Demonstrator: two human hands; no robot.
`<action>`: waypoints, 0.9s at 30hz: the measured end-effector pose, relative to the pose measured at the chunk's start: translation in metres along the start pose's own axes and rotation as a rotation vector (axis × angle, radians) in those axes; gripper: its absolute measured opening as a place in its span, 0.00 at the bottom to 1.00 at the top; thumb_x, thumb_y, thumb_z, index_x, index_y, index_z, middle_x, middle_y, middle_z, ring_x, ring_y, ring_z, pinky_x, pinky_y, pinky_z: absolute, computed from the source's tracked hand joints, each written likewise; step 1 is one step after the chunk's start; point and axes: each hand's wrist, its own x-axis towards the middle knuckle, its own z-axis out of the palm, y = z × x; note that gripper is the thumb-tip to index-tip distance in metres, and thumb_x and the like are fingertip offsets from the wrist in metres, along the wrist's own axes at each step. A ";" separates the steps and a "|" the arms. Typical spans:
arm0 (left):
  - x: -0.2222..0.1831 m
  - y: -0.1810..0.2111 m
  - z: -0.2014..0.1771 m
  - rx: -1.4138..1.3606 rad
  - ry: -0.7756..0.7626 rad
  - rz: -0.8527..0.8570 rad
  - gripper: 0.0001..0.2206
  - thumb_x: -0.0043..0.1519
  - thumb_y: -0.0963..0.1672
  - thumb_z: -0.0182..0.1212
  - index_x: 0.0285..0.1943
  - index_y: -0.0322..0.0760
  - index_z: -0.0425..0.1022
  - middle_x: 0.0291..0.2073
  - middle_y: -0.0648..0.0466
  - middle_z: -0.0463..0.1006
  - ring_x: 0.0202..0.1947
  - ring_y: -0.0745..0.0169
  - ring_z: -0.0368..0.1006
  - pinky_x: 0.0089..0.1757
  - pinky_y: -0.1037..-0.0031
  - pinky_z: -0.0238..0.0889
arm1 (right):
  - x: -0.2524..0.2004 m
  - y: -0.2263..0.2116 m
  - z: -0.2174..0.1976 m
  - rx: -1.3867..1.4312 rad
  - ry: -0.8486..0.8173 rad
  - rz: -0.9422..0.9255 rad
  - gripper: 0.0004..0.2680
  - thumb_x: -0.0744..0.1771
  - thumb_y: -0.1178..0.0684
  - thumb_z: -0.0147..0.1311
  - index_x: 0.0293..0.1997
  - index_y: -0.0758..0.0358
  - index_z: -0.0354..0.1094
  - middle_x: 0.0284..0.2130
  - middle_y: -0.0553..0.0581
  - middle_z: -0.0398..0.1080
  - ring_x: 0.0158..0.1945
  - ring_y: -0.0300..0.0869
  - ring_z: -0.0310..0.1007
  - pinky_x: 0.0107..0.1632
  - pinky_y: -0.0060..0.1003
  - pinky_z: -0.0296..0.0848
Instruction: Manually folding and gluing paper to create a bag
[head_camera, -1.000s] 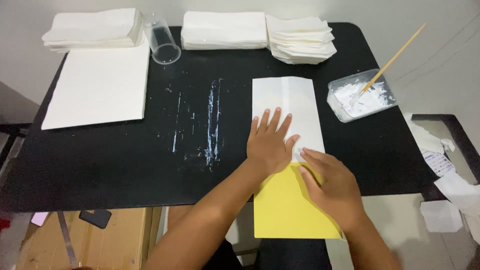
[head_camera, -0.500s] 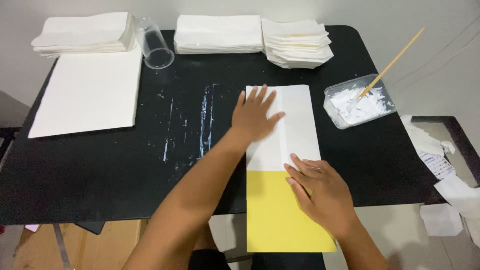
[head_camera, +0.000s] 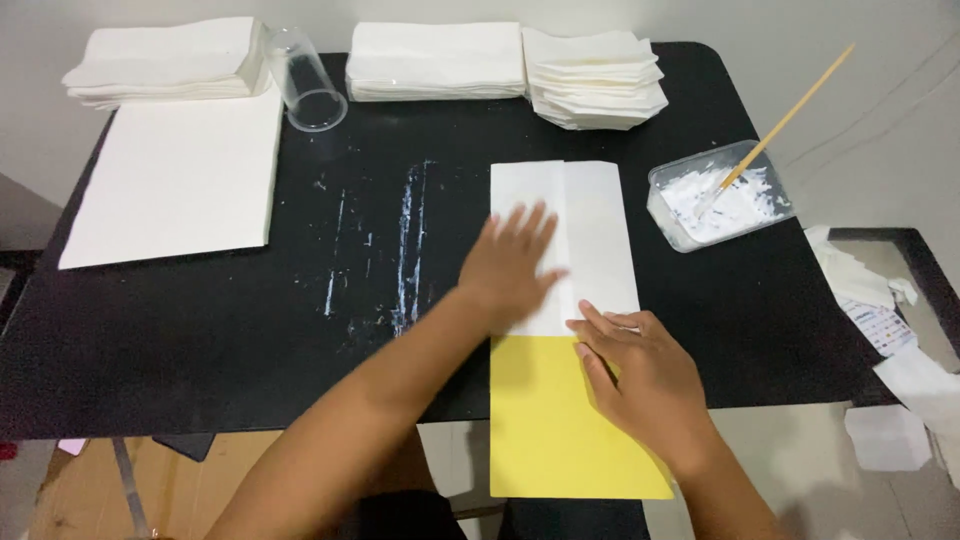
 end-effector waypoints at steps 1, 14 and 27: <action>-0.021 0.007 -0.005 0.002 0.003 -0.004 0.35 0.69 0.59 0.27 0.82 0.42 0.31 0.81 0.52 0.29 0.80 0.49 0.25 0.70 0.53 0.24 | 0.009 -0.011 -0.015 0.001 0.002 -0.005 0.12 0.68 0.49 0.51 0.56 0.50 0.76 0.59 0.45 0.74 0.56 0.49 0.72 0.50 0.46 0.76; 0.003 -0.043 -0.006 -0.442 0.359 -0.101 0.13 0.64 0.45 0.60 0.57 0.41 0.79 0.43 0.51 0.79 0.46 0.56 0.79 0.44 0.67 0.76 | 0.108 -0.018 -0.065 0.068 -0.492 0.425 0.15 0.69 0.41 0.48 0.49 0.56 0.81 0.41 0.63 0.81 0.48 0.54 0.81 0.49 0.44 0.78; -0.023 -0.009 -0.046 -0.204 0.361 0.159 0.26 0.67 0.50 0.53 0.72 0.35 0.65 0.66 0.41 0.67 0.67 0.42 0.61 0.59 0.56 0.56 | 0.146 0.063 0.034 0.137 0.092 0.098 0.07 0.68 0.57 0.53 0.46 0.58 0.78 0.39 0.56 0.71 0.48 0.49 0.69 0.49 0.42 0.70</action>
